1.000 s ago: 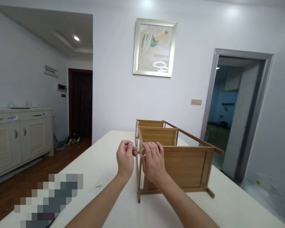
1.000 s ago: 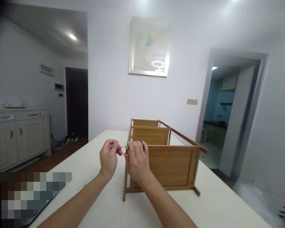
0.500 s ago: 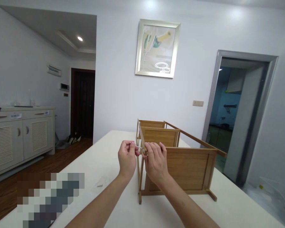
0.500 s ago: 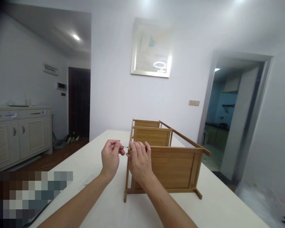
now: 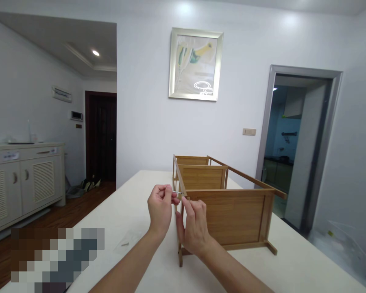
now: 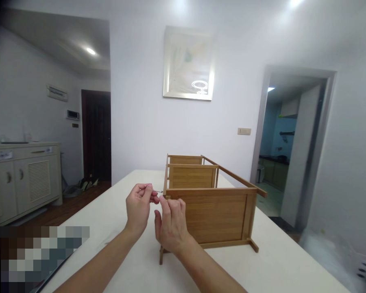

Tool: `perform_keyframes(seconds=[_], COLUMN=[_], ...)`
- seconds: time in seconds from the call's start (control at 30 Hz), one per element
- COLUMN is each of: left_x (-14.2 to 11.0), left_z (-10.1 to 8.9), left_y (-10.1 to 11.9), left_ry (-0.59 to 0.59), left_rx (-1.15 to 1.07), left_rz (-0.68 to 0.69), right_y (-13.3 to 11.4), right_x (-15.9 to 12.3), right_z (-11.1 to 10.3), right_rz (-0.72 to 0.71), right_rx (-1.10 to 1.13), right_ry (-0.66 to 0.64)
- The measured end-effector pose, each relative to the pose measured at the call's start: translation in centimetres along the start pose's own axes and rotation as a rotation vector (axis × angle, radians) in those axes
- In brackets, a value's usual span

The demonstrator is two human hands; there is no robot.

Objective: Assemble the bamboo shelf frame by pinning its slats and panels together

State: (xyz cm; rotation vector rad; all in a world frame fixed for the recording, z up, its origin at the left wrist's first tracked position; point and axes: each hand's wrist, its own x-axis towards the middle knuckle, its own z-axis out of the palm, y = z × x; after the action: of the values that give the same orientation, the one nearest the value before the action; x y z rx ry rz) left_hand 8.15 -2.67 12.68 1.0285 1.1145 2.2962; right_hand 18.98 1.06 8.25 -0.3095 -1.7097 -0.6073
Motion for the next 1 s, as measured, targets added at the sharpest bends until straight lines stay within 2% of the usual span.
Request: perform_keyframes(seconds=[0.13,0.23,0.33,0.4,0.47,0.6,0.67,0.8,1.0], left_x=[0.1,0.1,0.3,0.3,0.3,-0.1,-0.3,-0.4,-0.2], left_z=[-0.1,-0.2,-0.4,-0.7,-1.1,-1.4,-1.4,-1.6,-1.9], left_y=[0.0,0.0,0.0,-0.1,0.0,0.1,0.1,0.0,-0.3], left_ry=[-0.002,-0.007,-0.014,-0.032,-0.061,-0.096,-0.101,-0.112,-0.085], left_rx=[0.001,0.034,0.06,0.073,0.085,0.072,0.057,0.056,0.11], left_rz=[-0.001,0.018,0.033,0.04,0.04,0.038,0.035,0.028,0.042], right_y=[-0.6,-2.3,-4.4,-5.1,-4.8,-2.7,-1.6,-0.3,-0.3], right_x=[-0.6,-1.8,-3.7,-4.4,-4.0,-1.2,-0.2,0.2,0.2], right_z=[-0.1,-0.4,-0.5,-0.5,-0.7,-1.7,-2.1,-2.3,-2.2], right_rz=[0.025,0.076,0.022,0.021,0.034,0.131,0.198,0.366,0.49], right_rx=[0.041,0.144,0.263,0.277,0.267,0.241,0.221,0.303,0.482], right_ry=[-0.047,-0.103,-0.211,-0.234,-0.215,-0.054,-0.084,-0.238,-0.28])
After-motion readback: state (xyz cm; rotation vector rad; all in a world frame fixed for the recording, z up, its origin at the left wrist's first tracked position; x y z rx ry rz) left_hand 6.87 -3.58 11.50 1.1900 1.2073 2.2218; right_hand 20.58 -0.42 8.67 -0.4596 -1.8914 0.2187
